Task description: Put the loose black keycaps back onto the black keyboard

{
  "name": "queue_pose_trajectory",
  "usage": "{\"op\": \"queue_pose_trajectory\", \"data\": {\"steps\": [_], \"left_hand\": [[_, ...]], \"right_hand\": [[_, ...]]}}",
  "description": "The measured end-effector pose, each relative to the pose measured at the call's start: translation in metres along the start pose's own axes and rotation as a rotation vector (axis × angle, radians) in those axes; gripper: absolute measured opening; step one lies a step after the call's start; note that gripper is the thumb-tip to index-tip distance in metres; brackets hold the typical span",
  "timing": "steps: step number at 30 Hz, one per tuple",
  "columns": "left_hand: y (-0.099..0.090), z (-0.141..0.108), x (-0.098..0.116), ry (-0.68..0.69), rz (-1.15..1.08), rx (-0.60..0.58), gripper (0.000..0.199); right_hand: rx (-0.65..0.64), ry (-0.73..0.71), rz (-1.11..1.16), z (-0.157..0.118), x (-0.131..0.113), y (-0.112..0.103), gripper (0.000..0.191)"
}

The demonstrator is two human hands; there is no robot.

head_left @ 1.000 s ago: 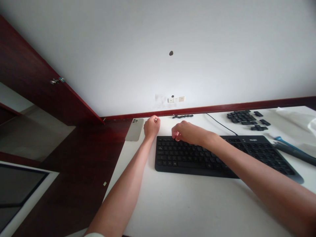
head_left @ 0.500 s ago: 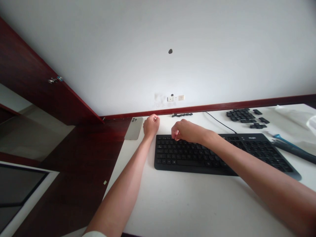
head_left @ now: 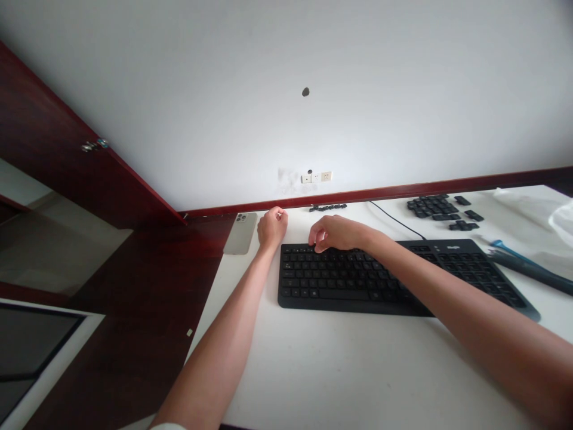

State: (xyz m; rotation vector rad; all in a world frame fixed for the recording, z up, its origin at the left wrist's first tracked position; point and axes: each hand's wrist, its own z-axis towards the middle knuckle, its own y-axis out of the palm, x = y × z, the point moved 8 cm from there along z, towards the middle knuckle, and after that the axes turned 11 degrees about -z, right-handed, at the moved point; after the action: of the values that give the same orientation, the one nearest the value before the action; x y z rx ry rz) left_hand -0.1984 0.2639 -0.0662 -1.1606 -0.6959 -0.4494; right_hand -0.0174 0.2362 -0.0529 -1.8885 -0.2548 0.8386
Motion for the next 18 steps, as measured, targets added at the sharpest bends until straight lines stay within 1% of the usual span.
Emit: {"op": "queue_pose_trajectory", "data": {"steps": [2, 4, 8, 13, 18], "left_hand": [[0.000, 0.000, 0.000, 0.006, 0.004, -0.003, 0.017], [0.000, -0.001, 0.001, 0.010, 0.012, -0.004, 0.018], [0.001, -0.001, 0.001, 0.012, 0.033, -0.015, 0.017], [0.002, 0.001, 0.001, 0.001, 0.024, -0.021, 0.016], [0.003, 0.002, -0.002, -0.021, 0.017, -0.025, 0.017]], "right_hand": [[-0.014, 0.047, -0.011, 0.002, 0.007, 0.000, 0.032], [-0.045, 0.076, -0.013, 0.003, 0.012, 0.001, 0.039], [-0.154, 0.049, -0.012, 0.005, 0.010, 0.006, 0.041], [-0.196, 0.045, -0.116, 0.008, 0.003, 0.001, 0.043], [-0.322, 0.061, -0.153, 0.016, 0.004, 0.002, 0.049]]}}
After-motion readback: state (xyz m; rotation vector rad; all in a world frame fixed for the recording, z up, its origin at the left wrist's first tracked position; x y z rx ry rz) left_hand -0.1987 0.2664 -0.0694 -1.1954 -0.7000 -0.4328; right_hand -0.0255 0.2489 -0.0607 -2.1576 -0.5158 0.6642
